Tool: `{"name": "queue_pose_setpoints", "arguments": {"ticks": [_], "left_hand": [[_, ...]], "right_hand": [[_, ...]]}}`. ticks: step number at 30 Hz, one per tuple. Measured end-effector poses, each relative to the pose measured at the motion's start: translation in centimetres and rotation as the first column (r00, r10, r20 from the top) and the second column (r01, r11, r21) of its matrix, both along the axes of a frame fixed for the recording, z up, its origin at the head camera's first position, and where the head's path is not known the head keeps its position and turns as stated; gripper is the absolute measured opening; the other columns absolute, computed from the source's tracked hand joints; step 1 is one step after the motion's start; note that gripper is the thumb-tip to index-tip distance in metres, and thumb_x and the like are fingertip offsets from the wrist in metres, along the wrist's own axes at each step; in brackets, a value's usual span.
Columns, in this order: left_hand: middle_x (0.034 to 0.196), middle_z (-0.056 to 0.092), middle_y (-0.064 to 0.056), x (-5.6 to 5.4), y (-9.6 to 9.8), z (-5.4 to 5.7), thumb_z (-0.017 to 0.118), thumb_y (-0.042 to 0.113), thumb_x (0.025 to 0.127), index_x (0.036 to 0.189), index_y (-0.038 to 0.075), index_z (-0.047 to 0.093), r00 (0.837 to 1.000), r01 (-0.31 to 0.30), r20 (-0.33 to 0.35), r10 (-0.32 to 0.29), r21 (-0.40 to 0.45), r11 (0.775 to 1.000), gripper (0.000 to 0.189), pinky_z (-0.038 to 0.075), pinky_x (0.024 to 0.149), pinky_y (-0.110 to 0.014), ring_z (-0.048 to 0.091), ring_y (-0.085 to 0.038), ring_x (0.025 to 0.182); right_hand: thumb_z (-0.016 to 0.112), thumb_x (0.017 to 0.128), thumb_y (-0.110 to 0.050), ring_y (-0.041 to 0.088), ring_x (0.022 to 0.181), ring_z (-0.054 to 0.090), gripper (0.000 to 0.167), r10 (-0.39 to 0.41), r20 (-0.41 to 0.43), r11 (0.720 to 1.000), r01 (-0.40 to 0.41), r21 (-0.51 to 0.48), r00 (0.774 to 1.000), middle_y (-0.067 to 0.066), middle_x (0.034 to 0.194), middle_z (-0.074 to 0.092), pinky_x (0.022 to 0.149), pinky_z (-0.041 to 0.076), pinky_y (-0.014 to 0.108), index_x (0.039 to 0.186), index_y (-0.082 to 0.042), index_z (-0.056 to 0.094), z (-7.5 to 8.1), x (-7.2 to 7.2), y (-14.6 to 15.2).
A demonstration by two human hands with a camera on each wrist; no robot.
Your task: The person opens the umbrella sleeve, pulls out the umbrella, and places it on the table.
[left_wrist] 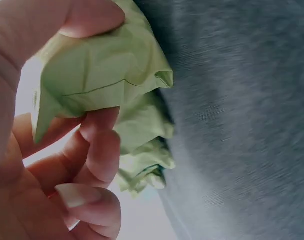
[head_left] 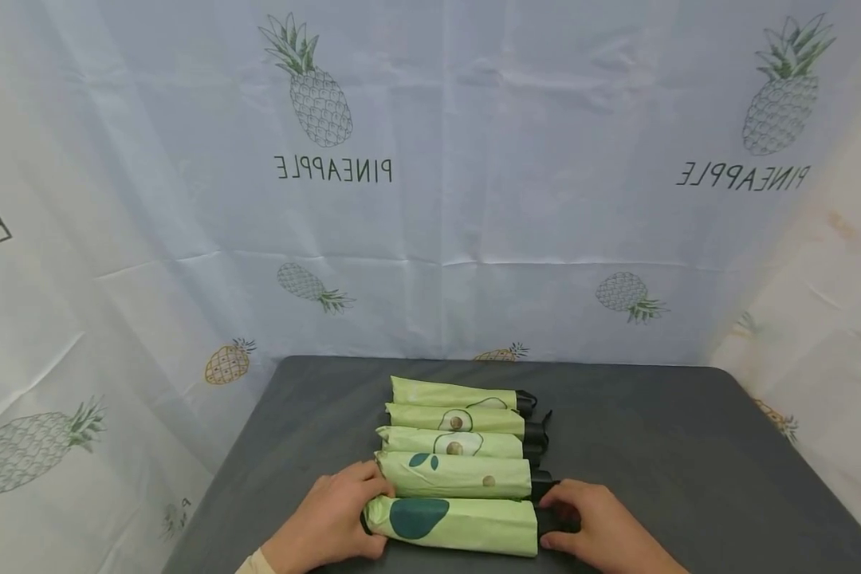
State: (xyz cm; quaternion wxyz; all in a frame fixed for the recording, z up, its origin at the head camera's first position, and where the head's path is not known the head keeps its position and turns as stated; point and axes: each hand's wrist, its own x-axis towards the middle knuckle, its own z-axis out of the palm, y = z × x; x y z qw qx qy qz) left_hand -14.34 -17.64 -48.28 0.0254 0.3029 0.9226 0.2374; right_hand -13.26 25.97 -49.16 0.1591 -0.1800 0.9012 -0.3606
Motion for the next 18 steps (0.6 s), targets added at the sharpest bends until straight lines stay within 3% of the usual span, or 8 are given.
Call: {"name": "queue_pose_setpoints", "arguments": {"ticks": [5, 9, 13, 16, 18], "left_hand": [[0.105, 0.057, 0.020, -1.0, -0.2, 1.1, 0.089, 0.025, 0.078, 0.112, 0.038, 0.072, 1.000, -0.026, 0.018, 0.025, 0.077, 0.997, 0.040, 0.035, 0.056, -0.021, 0.045, 0.000, 0.086], [0.111, 0.060, 0.019, -2.5, -0.3, 2.4, 0.087, 0.021, 0.082, 0.116, 0.040, 0.071, 0.997, -0.049, 0.069, 0.034, 0.216, 0.975, 0.042, 0.047, 0.060, -0.024, 0.053, -0.006, 0.082], [0.112, 0.071, 0.006, -4.0, -0.2, 3.6, 0.085, 0.016, 0.088, 0.126, 0.029, 0.072, 0.975, -0.064, 0.219, -0.026, 0.393, 0.917, 0.043, 0.060, 0.067, -0.030, 0.063, -0.009, 0.073], [0.107, 0.075, -0.004, -5.0, 0.1, 3.8, 0.083, 0.014, 0.092, 0.132, 0.021, 0.070, 0.943, -0.095, 0.324, -0.079, 0.488, 0.867, 0.042, 0.059, 0.064, -0.032, 0.062, -0.009, 0.068], [0.108, 0.074, -0.007, -5.6, 0.3, 3.7, 0.082, 0.013, 0.094, 0.135, 0.017, 0.069, 0.927, -0.106, 0.359, -0.109, 0.531, 0.841, 0.043, 0.058, 0.061, -0.031, 0.062, -0.009, 0.068]], "right_hand": [[0.090, 0.089, -0.037, 0.001, 0.084, 0.060, 0.039, -0.062, -0.037, 0.993, 0.058, -0.102, 0.997, 0.000, 0.106, 0.069, 0.068, 0.056, 0.028, 0.120, -0.017, 0.076, 1.0, 0.0, 0.3], [0.088, 0.091, -0.036, 0.002, 0.090, 0.066, 0.038, -0.122, -0.031, 0.980, 0.115, -0.160, 0.992, 0.007, 0.118, 0.072, 0.074, 0.060, 0.027, 0.121, -0.016, 0.075, 2.3, -0.9, 0.4], [0.083, 0.097, -0.032, 0.020, 0.118, 0.073, 0.041, -0.161, 0.037, 0.957, 0.165, -0.240, 0.986, 0.015, 0.137, 0.069, 0.093, 0.064, 0.035, 0.129, -0.011, 0.070, 3.5, -2.2, 0.6], [0.079, 0.101, -0.029, 0.043, 0.142, 0.060, 0.047, -0.193, 0.103, 0.922, 0.216, -0.322, 0.976, 0.020, 0.149, 0.062, 0.104, 0.061, 0.047, 0.138, -0.006, 0.063, 4.2, -3.0, 0.7], [0.077, 0.102, -0.029, 0.050, 0.151, 0.049, 0.051, -0.216, 0.132, 0.898, 0.250, -0.361, 0.967, 0.020, 0.156, 0.057, 0.108, 0.059, 0.050, 0.143, -0.005, 0.060, 4.4, -3.4, 0.7]]}}
